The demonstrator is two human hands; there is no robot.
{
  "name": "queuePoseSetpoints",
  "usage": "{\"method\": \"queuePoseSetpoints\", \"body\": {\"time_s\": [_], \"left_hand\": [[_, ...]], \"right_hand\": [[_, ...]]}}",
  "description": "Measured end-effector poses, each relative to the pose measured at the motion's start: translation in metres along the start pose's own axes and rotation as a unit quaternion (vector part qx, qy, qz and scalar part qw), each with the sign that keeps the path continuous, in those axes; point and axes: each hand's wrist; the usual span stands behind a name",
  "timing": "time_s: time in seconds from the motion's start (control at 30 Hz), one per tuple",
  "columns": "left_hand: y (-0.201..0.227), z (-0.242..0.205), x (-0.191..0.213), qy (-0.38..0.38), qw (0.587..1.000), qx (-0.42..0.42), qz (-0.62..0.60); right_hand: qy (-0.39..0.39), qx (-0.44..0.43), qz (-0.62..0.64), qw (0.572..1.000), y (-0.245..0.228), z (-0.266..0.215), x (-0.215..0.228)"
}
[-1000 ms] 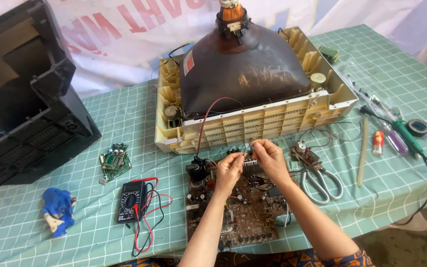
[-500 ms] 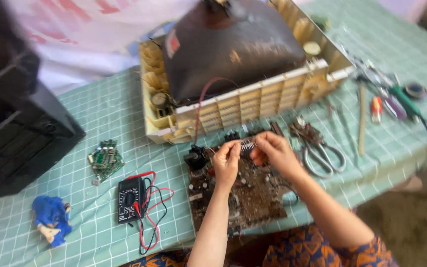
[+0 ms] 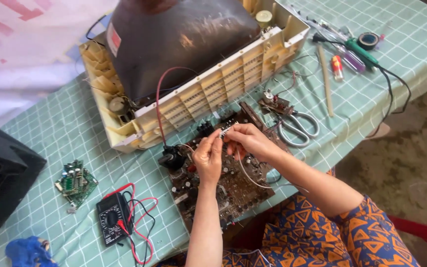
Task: Repairing an electronic circuit board by stripping wires and positioning components for soldering.
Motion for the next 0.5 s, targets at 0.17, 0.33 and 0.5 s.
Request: {"method": "queuePoseSetpoints", "body": {"time_s": [0.17, 0.33, 0.5], "left_hand": [[0.004, 0.002, -0.001, -0.003, 1.0, 0.008, -0.018], [-0.003, 0.002, -0.002, -0.003, 0.999, 0.01, -0.03], [0.002, 0.003, -0.001, -0.025, 0.999, 0.025, -0.023]], "right_hand": [[0.0, -0.005, 0.009, 1.0, 0.009, 0.004, -0.001], [-0.034, -0.006, -0.056, 0.998, 0.003, -0.01, -0.007], [0.15, 0.164, -0.429, 0.875, -0.032, -0.046, -0.013]]}}
Point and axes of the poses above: each hand's wrist, its own z-axis towards the middle knuckle, its own x-axis out of the back of the hand, y = z × x, and after that the axes turned 6 degrees about -x, right-handed
